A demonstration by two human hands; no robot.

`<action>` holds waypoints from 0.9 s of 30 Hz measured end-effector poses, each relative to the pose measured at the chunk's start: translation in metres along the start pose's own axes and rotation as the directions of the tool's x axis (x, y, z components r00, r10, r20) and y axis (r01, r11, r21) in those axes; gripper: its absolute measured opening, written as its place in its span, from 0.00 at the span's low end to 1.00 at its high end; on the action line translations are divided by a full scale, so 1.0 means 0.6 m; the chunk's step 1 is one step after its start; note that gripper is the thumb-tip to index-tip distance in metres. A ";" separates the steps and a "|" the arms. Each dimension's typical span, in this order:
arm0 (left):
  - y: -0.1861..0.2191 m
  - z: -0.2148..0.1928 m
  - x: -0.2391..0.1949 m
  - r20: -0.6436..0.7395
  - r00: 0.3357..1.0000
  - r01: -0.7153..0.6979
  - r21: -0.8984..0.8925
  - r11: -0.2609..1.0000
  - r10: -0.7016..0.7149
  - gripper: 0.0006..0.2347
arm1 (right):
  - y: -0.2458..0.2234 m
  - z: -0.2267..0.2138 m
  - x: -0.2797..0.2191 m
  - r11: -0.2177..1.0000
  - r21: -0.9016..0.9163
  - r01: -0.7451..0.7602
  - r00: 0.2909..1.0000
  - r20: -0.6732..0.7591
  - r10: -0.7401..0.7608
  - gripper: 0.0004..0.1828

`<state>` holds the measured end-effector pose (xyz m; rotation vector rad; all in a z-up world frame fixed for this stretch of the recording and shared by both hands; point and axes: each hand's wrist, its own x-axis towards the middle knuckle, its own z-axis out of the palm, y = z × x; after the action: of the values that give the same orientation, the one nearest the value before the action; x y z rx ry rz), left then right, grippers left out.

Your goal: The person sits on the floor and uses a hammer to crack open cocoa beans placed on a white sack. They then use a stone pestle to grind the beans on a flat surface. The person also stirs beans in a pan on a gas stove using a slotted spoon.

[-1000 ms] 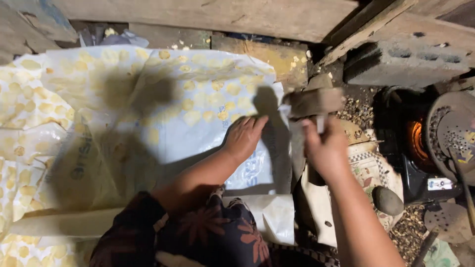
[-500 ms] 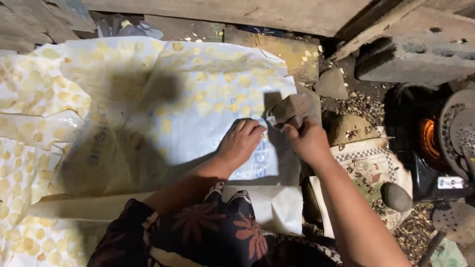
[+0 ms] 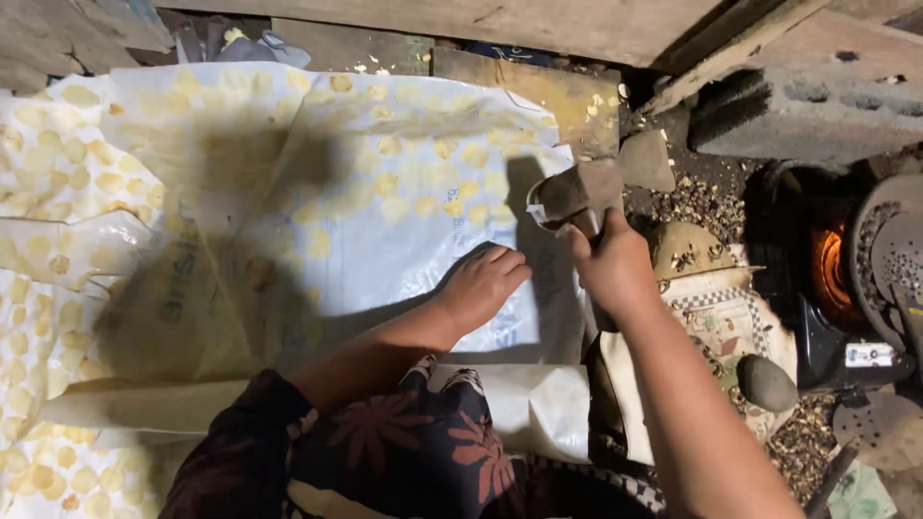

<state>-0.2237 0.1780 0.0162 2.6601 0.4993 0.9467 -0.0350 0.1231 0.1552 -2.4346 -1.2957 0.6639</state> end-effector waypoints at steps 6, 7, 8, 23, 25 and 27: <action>-0.019 -0.063 0.007 -0.063 0.993 0.106 0.115 0.988 -0.099 0.02 | 0.016 0.082 -0.037 0.997 -0.018 -0.075 0.997 0.021 0.075 0.30; -0.028 -0.049 0.007 -0.019 0.987 0.162 0.111 0.981 -0.161 0.09 | 0.004 0.063 -0.030 0.993 0.035 -0.115 0.992 0.046 0.113 0.34; -0.036 -0.036 0.007 0.026 0.975 0.218 0.110 0.970 -0.222 0.15 | -0.007 0.045 -0.023 0.984 0.087 -0.156 0.986 0.074 0.149 0.38; -0.015 -0.116 -0.022 -0.084 0.975 0.220 0.194 0.956 -0.207 0.14 | -0.011 0.120 -0.080 0.997 -0.048 -0.057 0.998 -0.025 0.056 0.31; -0.030 -0.111 -0.020 -0.081 0.981 0.189 0.180 0.965 -0.177 0.11 | -0.016 0.095 -0.055 0.994 -0.026 -0.103 0.993 0.061 0.105 0.36; -0.027 -0.109 -0.035 -0.063 0.985 0.167 0.150 0.974 -0.159 0.08 | -0.011 0.074 -0.043 0.985 -0.016 -0.171 0.972 0.162 0.171 0.42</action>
<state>-0.2852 0.1930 0.0477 2.6842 0.8208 0.9637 -0.0753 0.1075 0.1273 -2.5596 -1.1513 0.9252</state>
